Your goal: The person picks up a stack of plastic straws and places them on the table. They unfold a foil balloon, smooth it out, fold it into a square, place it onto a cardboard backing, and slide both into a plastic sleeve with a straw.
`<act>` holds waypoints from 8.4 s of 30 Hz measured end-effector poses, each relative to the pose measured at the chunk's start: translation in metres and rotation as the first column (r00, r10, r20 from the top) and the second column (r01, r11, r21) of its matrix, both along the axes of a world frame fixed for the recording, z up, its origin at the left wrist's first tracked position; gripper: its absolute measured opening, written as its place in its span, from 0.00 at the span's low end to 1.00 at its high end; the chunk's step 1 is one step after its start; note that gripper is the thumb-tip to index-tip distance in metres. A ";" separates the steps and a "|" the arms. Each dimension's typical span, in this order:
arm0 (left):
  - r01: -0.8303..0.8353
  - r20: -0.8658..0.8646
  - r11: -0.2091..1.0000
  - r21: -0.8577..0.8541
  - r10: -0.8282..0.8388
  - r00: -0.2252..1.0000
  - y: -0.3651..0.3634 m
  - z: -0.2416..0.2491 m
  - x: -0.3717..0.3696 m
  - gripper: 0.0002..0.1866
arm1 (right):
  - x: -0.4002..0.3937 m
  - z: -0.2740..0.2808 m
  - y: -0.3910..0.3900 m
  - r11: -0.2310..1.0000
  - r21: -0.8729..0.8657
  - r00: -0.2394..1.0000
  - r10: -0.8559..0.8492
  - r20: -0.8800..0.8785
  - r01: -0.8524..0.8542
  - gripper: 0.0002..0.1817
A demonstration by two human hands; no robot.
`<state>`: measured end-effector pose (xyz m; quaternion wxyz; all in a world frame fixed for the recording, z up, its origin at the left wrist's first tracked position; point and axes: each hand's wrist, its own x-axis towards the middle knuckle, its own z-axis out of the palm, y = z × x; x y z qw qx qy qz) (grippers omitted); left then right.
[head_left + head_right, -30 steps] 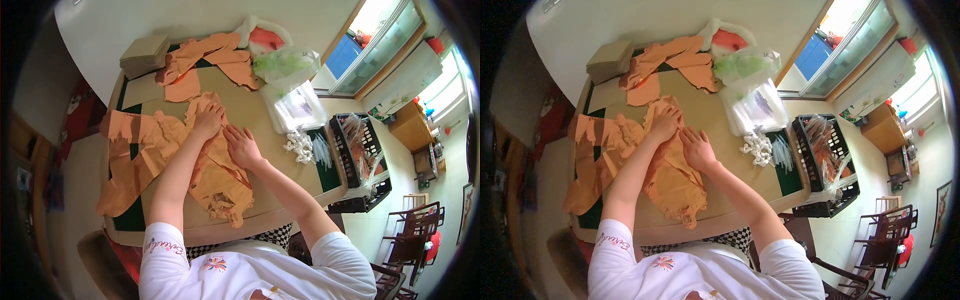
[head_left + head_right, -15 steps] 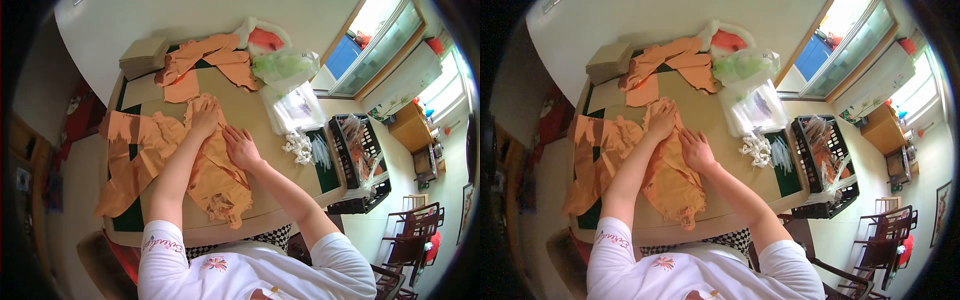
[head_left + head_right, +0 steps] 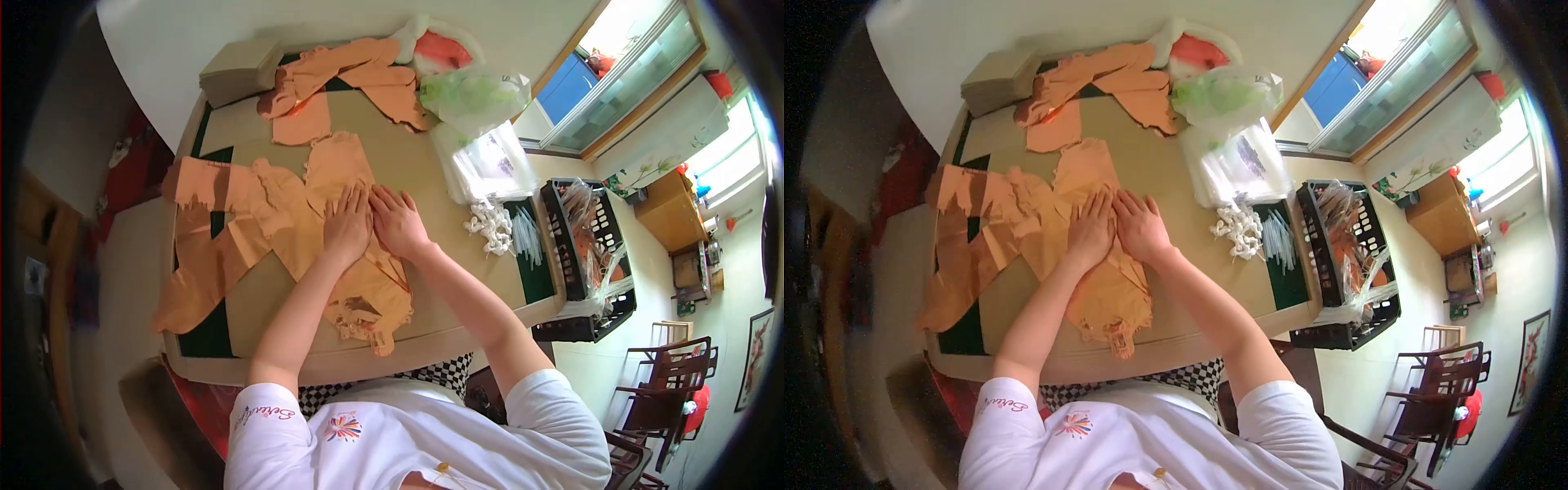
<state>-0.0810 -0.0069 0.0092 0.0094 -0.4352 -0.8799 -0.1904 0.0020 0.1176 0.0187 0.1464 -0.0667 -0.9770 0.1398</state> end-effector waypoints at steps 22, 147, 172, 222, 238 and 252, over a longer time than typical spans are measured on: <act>-0.026 -0.082 1.000 -0.001 0.026 0.996 0.000 -0.006 -0.002 0.27 | 0.097 0.061 0.004 0.974 -0.086 0.916 0.227 0.331 -0.210 0.36; -0.715 0.827 0.503 0.486 0.000 0.562 -0.129 0.051 -0.014 0.21 | -0.012 -0.010 -0.006 1.000 0.021 0.997 -0.010 -0.082 0.011 0.24; -0.202 -0.206 0.944 0.261 0.259 0.944 -0.069 0.009 -0.059 0.13 | -0.014 -0.012 -0.005 1.000 0.016 0.997 -0.015 -0.076 0.016 0.24; -0.006 -0.176 0.990 0.144 0.031 0.984 -0.034 -0.011 -0.007 0.21 | -0.029 0.000 0.001 0.995 -0.094 0.973 0.023 -0.231 -0.046 0.24; -0.157 -0.218 0.980 0.120 0.180 0.959 -0.037 -0.019 -0.021 0.24 | -0.037 -0.017 -0.005 1.000 -0.004 0.985 -0.010 -0.171 0.010 0.24; 0.022 -0.107 0.976 0.216 0.002 0.994 -0.068 -0.022 -0.003 0.21 | -0.034 -0.013 -0.006 0.999 -0.032 0.995 -0.008 -0.096 0.005 0.24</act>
